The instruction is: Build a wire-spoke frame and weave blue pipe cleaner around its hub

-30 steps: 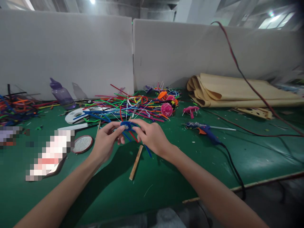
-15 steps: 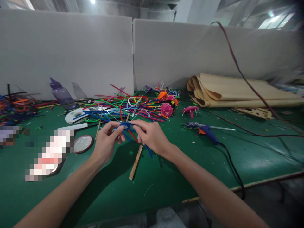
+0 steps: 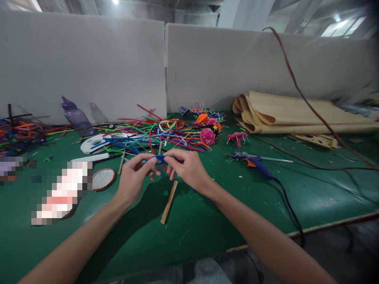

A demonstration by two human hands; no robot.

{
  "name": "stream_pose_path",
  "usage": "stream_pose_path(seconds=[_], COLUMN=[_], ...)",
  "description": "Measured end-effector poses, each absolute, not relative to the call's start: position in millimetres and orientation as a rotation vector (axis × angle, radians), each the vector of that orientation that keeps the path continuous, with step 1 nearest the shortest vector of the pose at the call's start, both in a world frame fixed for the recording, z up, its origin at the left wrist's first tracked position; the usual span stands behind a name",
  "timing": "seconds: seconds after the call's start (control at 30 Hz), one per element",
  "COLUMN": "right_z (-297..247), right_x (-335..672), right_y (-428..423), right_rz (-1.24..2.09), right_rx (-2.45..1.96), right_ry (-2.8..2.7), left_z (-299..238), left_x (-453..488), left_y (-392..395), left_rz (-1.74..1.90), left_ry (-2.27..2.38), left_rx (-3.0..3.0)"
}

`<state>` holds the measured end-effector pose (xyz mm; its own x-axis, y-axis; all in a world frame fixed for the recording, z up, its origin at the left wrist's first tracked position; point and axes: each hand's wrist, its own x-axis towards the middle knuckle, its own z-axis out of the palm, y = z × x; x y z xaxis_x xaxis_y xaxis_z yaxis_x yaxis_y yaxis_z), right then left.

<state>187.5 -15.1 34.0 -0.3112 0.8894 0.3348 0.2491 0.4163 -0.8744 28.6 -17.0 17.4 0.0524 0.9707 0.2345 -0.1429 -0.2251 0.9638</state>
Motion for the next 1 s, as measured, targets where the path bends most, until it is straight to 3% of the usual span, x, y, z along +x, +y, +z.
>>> stream_pose_path(seconds=[0.37,1.0], right_z=[34.5,41.4], right_x=[186.1,196.1], right_y=[-18.2,-8.4], right_rz=[0.932,1.109], right_rx=[-0.98,-1.055], right_ry=[-1.782,-1.683], left_z=[22.3,18.5], left_x=[27.9,22.9], left_y=[-19.8,-17.5], left_rz=[1.332,1.239], left_ry=[0.849,1.142], left_rx=[1.219,1.55])
